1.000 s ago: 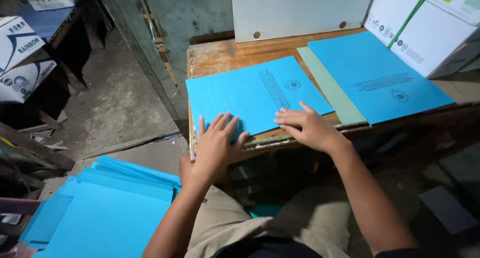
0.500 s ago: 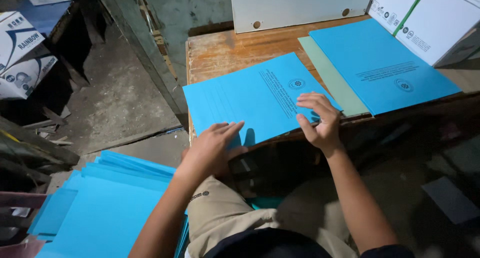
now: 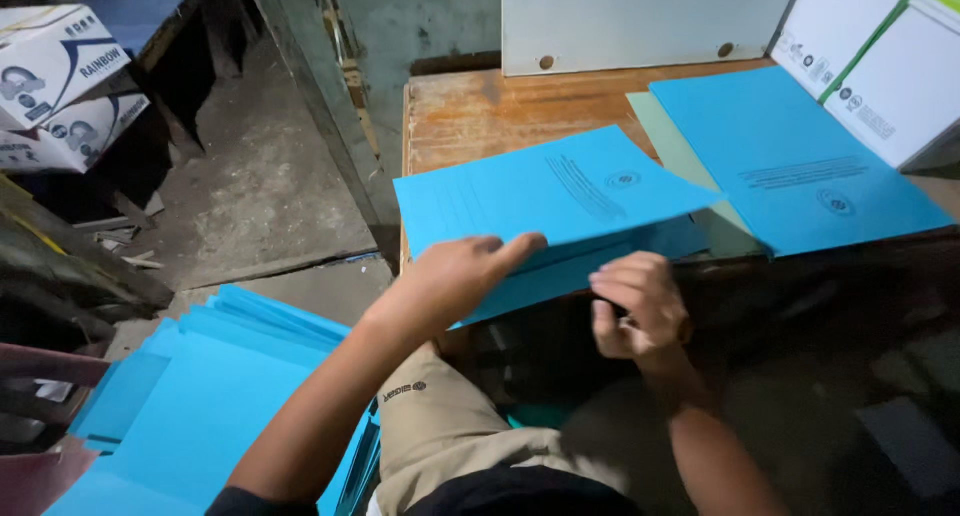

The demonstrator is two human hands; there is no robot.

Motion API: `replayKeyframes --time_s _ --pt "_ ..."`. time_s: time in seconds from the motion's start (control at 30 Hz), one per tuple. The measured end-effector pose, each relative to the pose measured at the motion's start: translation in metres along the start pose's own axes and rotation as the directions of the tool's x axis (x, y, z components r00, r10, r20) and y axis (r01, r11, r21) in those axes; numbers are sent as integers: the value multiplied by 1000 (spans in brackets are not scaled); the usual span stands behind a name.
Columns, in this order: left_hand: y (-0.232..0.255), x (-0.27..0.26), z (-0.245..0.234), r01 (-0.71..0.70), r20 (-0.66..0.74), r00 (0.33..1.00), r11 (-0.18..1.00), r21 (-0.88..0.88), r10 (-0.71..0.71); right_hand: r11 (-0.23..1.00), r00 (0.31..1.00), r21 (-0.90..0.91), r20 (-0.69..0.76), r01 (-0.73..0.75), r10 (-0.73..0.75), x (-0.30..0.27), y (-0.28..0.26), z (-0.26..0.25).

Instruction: The person folds multiple light blue sheets of paper on a wooden table. They fold each sheet in half, then fold the side flaps inward, and finally fold the bottom section upward to create a compact shape. The folded sheets are stacked on the left side of the table.

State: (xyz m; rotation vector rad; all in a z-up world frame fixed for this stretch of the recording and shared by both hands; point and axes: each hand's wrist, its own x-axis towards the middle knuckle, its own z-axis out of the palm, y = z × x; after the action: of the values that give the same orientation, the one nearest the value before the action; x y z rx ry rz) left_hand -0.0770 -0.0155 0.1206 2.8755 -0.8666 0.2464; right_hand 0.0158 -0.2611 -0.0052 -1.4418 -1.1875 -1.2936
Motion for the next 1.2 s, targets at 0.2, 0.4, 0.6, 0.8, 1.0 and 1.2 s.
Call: replayKeyframes --time_s 0.2,0.4,0.6,0.8,1.0,1.2 --pt "-60 37 2 178 -620 746 824 538 243 940 840 -94 426 -328 336 44 -9 11" --pt "-101 73 29 416 -741 649 736 534 171 906 796 -300 446 -297 409 6 15 19" --pt "-100 70 51 530 -579 777 752 391 -247 873 759 -336 443 -353 477 10 6 20" --pt "-160 82 128 506 -6 861 857 97 -508 788 516 -378 603 -486 608 38 3 15" --pt "-168 87 132 533 77 834 833 149 -547 806 281 -540 756 -241 591 52 44 103" --pt "-142 81 105 540 143 816 828 152 -559 708 63 -567 760 -421 646 67 87 166"
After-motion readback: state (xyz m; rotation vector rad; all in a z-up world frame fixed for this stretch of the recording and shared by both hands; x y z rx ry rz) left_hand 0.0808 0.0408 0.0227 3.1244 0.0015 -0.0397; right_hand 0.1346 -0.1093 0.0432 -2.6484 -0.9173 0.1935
